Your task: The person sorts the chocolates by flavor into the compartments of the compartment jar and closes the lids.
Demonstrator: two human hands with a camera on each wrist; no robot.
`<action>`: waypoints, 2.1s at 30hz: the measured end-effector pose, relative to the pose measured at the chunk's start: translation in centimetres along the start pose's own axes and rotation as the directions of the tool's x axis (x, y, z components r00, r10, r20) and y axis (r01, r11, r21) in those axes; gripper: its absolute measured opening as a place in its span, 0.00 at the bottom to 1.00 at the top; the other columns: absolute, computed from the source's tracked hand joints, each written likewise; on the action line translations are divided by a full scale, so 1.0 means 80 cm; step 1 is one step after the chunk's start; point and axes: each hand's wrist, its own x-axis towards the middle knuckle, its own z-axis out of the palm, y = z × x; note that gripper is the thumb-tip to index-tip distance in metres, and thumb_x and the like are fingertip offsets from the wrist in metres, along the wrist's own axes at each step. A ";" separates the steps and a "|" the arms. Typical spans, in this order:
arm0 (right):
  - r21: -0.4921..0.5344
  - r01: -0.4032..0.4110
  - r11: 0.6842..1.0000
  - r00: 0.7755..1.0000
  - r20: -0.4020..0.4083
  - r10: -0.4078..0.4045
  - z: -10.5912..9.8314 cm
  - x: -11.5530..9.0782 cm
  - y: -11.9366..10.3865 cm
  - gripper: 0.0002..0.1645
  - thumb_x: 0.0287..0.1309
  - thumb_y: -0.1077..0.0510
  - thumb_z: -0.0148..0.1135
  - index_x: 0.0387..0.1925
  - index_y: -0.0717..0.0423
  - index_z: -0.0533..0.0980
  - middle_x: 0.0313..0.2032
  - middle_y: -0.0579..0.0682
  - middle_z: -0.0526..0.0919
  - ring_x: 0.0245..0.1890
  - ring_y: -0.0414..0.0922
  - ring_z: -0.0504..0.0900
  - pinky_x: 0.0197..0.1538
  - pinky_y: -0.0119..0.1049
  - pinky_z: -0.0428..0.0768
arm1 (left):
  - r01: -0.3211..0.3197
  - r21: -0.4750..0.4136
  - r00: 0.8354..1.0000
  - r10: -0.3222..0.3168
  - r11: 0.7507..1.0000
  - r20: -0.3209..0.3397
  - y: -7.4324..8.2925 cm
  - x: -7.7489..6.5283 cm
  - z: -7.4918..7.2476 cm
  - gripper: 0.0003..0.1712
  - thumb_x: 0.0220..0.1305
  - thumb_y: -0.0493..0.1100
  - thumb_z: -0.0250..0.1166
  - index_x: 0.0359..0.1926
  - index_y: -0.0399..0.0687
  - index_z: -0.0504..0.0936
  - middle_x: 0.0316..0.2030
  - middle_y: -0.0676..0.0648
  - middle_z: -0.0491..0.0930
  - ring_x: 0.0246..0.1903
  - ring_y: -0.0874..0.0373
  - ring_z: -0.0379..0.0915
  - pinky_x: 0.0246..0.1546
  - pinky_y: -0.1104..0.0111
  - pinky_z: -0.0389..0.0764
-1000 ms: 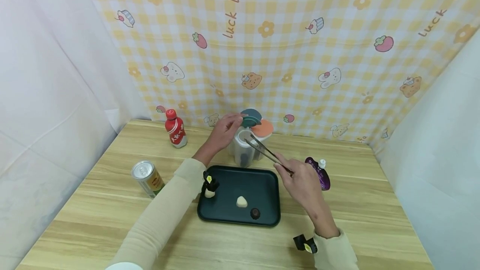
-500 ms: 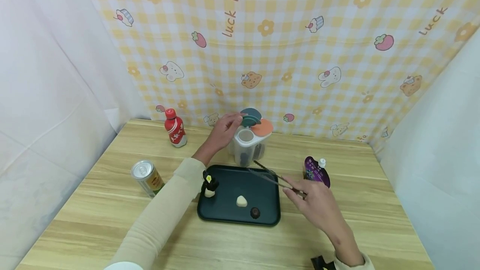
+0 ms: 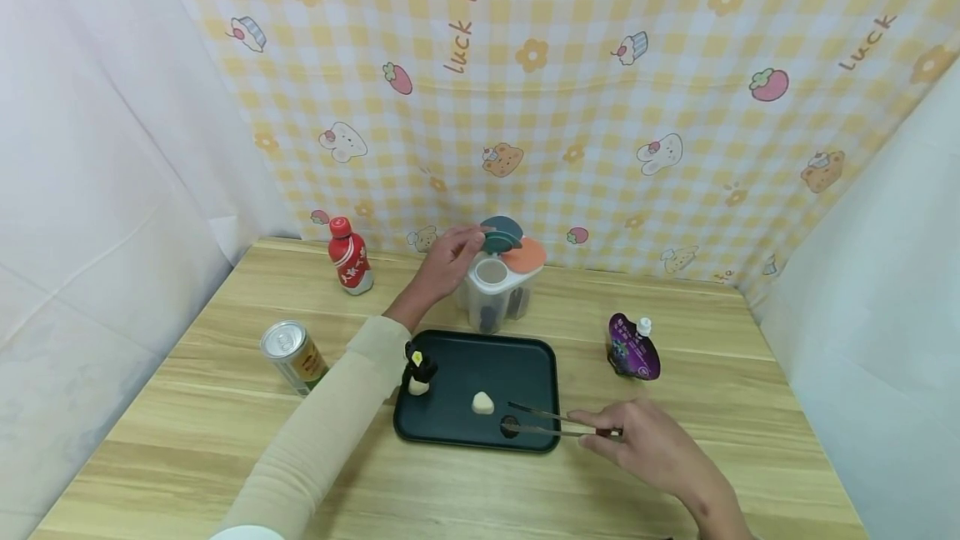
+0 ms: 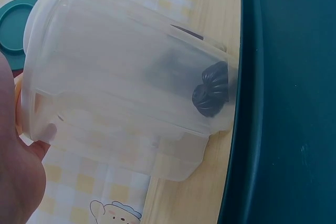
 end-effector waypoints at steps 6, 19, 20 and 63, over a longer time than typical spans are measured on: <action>0.016 0.017 1.000 1.000 0.024 -0.017 0.003 -0.001 0.006 0.22 0.68 0.50 0.68 0.57 0.57 0.85 0.28 0.34 0.83 0.23 0.30 0.69 0.24 0.29 0.73 | 0.000 -0.007 1.000 0.000 1.000 -0.005 0.001 0.000 0.000 0.26 0.82 0.58 0.49 0.64 0.51 0.83 0.66 0.48 0.76 0.66 0.55 0.68 0.64 0.61 0.73; -0.015 0.030 0.999 0.998 0.061 -0.029 0.008 0.003 0.010 0.19 0.68 0.53 0.68 0.54 0.59 0.86 0.42 0.45 0.90 0.34 0.30 0.81 0.32 0.31 0.80 | 0.010 -0.012 1.000 -0.010 1.000 0.002 0.001 -0.001 0.000 0.27 0.82 0.59 0.49 0.64 0.52 0.83 0.66 0.48 0.75 0.66 0.55 0.67 0.64 0.60 0.72; -0.016 0.026 1.000 0.998 0.064 -0.025 0.008 0.003 0.010 0.19 0.68 0.52 0.68 0.54 0.59 0.86 0.42 0.45 0.90 0.33 0.30 0.81 0.32 0.31 0.80 | 0.010 -0.012 1.000 -0.010 1.000 0.004 0.001 -0.001 0.000 0.27 0.82 0.59 0.49 0.64 0.52 0.83 0.66 0.48 0.75 0.66 0.55 0.67 0.64 0.60 0.72; -0.056 0.153 0.987 0.985 -0.077 -0.157 0.004 0.002 0.008 0.15 0.66 0.58 0.70 0.52 0.54 0.88 0.22 0.26 0.71 0.20 0.25 0.57 0.20 0.23 0.65 | -0.015 -0.030 1.000 0.015 0.999 -0.008 0.003 -0.001 -0.001 0.26 0.82 0.58 0.50 0.64 0.49 0.84 0.65 0.47 0.76 0.65 0.55 0.69 0.63 0.61 0.74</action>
